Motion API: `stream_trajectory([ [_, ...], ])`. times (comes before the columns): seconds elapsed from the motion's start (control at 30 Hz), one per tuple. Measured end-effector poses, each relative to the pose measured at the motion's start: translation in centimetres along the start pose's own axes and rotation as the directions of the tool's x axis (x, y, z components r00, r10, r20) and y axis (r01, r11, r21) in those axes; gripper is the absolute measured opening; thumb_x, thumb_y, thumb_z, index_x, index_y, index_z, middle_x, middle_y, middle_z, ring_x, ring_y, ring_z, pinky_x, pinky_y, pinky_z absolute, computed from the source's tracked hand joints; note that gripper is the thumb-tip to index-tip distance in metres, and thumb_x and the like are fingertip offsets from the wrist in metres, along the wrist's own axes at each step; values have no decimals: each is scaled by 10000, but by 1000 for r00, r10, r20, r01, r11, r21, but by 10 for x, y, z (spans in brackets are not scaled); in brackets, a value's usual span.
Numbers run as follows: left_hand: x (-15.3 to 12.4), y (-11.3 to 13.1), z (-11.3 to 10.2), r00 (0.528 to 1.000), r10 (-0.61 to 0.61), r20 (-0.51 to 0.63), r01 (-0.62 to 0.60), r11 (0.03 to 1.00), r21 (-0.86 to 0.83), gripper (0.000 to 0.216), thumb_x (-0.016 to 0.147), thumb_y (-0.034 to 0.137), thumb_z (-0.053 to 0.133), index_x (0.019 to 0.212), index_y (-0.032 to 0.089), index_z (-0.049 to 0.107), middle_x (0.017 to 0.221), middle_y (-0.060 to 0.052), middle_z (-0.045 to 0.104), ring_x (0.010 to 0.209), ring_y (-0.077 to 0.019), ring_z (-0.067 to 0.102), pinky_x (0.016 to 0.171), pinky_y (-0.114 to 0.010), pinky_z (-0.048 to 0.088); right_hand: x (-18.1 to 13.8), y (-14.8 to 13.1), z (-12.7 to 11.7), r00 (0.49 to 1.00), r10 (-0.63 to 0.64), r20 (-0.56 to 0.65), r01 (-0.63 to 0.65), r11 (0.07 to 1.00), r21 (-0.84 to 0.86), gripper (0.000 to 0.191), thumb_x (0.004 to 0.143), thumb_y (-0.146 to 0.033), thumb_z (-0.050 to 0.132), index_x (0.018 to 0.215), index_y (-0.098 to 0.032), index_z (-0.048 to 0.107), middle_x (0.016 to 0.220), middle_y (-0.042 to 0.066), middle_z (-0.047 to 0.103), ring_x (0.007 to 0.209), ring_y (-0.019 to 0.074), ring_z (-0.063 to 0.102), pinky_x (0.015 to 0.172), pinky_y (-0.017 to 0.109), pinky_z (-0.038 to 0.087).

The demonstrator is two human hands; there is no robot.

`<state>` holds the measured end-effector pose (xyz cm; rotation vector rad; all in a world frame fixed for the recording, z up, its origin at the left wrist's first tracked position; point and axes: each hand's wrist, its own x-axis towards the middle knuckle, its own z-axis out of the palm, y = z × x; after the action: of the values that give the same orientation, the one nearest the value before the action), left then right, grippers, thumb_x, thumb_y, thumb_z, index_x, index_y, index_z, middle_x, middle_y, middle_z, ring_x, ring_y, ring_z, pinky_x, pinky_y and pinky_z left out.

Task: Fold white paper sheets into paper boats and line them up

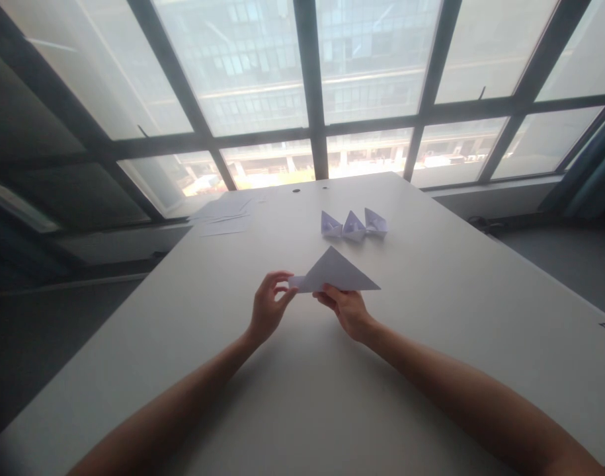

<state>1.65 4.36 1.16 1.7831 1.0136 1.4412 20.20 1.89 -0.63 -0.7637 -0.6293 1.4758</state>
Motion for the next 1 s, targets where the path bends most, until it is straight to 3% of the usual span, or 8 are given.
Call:
stream_trajectory([
  [0.2,-2,-7,0,999,32,-32,-31,999,23,347,831,290,718,1142,233,575,1032,-52,630,927,-175,621,718,-283,521,2,-1,-1,999,-45,-1,45,998,38,311,628,-263,878,882,-186,717,879,24,735,818,204,683,934,427,538],
  [0.3,-2,-6,-2,994,111,-23,-109,991,71,171,855,270,690,1005,214,631,1033,-62,629,974,-188,615,737,-293,521,2,1,-1,996,-91,-8,91,996,5,294,622,-262,881,867,-201,730,855,20,737,830,222,683,942,449,531],
  [0.4,-2,-5,-4,987,158,-7,-156,982,109,84,862,262,680,890,196,637,1050,-72,626,1012,-199,609,768,-308,517,3,1,-2,983,-179,32,181,974,-136,231,667,-296,854,863,-220,757,883,35,744,878,249,681,936,454,522],
  [0.53,-1,-7,-5,990,140,-16,-138,986,96,119,850,271,695,882,193,610,1050,-72,626,1019,-203,611,794,-317,510,2,-2,-8,905,-369,211,424,820,-385,154,763,-320,788,892,-237,785,1021,86,737,966,270,670,904,430,514],
  [0.67,-1,-9,-4,996,84,-32,-84,996,16,160,856,295,687,934,199,586,1040,-69,633,1029,-210,612,807,-318,504,1,-5,-11,839,-450,306,544,709,-448,146,831,-321,727,947,-253,784,1074,107,723,990,265,670,895,422,510],
  [0.83,0,-10,-6,998,41,-52,-43,999,-26,183,945,351,552,966,191,639,1004,-76,652,986,-204,607,822,-314,477,1,-3,-11,866,-398,304,495,767,-407,136,816,-331,741,918,-252,786,1061,99,726,995,264,663,903,426,503],
  [1.0,3,-18,-13,998,-53,-27,49,991,-126,239,942,388,557,968,179,670,822,-38,669,812,-176,615,809,-309,461,0,-1,-9,954,-161,252,226,941,-253,168,722,-336,818,840,-223,777,958,66,733,934,240,654,903,420,499],
])
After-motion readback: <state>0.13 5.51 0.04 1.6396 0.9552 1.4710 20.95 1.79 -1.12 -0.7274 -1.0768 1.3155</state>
